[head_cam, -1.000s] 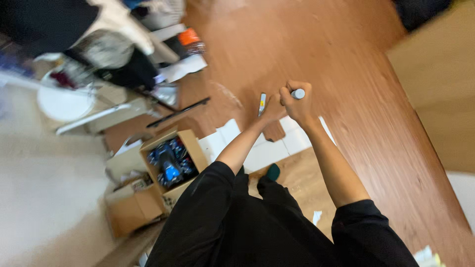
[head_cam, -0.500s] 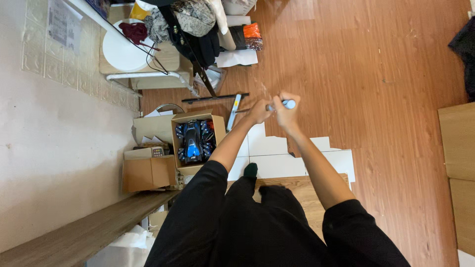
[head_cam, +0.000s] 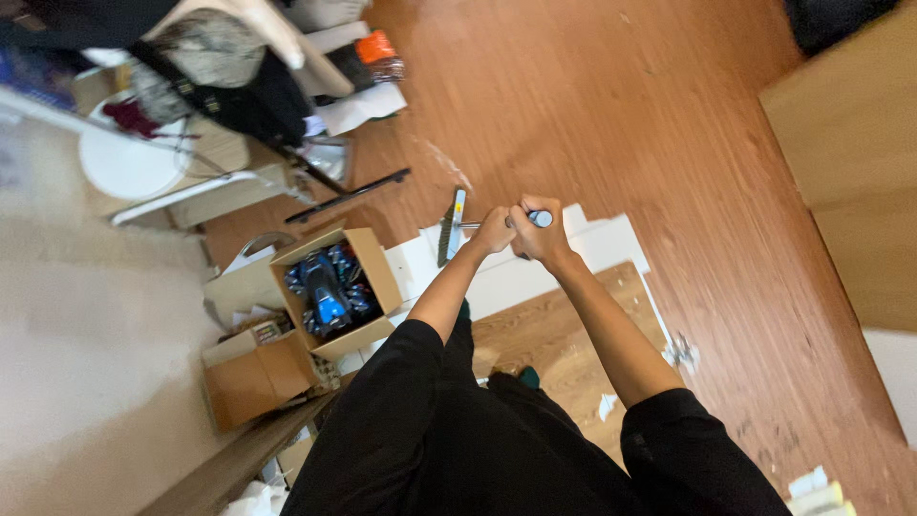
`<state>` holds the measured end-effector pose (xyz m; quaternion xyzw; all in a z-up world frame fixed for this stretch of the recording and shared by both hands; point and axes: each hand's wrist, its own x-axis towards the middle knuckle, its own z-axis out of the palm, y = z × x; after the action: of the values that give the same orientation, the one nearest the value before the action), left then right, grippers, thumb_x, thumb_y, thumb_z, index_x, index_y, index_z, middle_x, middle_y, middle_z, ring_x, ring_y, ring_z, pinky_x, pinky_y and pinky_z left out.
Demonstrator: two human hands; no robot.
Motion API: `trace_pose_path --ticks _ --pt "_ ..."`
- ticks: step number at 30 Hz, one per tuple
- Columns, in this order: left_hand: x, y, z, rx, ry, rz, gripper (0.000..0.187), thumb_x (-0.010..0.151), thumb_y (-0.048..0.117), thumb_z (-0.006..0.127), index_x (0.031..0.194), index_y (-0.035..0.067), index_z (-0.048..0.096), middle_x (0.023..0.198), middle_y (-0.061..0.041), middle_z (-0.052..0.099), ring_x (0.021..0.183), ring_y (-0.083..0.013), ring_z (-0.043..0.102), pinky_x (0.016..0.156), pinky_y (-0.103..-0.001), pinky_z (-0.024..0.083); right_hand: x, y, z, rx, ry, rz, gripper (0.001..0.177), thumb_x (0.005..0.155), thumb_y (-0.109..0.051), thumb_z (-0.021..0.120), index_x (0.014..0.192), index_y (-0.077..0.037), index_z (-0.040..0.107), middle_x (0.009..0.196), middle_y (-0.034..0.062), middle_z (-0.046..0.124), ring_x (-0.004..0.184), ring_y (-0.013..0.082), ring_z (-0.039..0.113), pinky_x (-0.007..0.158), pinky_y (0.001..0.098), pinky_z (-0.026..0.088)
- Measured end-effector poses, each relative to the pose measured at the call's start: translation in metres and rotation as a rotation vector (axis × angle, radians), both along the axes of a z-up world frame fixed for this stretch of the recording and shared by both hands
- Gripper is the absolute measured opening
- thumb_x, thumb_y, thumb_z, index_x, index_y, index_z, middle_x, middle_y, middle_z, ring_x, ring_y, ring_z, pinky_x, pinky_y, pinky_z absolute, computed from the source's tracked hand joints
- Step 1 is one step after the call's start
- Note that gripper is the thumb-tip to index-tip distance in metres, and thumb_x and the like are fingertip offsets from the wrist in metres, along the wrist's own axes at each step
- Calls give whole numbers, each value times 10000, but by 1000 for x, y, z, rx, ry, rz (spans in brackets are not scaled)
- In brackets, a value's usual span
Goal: The person sweeps debris from a wooden floor and onto white paper using a squeegee tool.
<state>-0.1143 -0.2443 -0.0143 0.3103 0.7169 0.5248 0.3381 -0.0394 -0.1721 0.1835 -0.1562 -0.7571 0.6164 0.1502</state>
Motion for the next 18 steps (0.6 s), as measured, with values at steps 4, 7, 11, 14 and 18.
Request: trace_pose_path --ticks 4,7,11,14,18 --pt "68 51 17 67 -60 -94 209 809 185 709 898 -3 707 739 -157 732 728 -170 694 651 -384 547 68 38 23 175 15 -84 292 848 3 603 595 -11 458 544 16 455 543 64 404 511 302 342" --pt "129 92 26 89 -22 -142 203 899 203 655 951 25 737 879 -138 768 857 -158 728 742 -373 556 127 59 27 212 -64 -184 326 869 -2 626 608 8 430 557 78 402 575 92 359 526 315 311" --pt "214 127 33 80 -35 -279 260 812 202 748 999 23 730 971 -149 776 916 -165 719 774 -363 557 210 83 34 436 -37 -258 303 861 -20 658 631 12 464 575 113 463 579 167 404 606 341 367" --pt "277 153 25 250 -64 -315 290 792 190 765 1017 18 700 985 -129 744 932 -166 692 783 -360 550 264 87 50 437 -127 -291 210 854 -48 657 686 6 543 639 117 530 596 210 480 604 357 416" --pt "344 172 7 437 -142 -342 344 767 175 789 1040 12 659 1004 -103 701 953 -168 657 794 -357 540 306 86 67 397 -296 -295 224 886 -99 678 729 15 566 646 129 555 601 239 508 616 382 440"
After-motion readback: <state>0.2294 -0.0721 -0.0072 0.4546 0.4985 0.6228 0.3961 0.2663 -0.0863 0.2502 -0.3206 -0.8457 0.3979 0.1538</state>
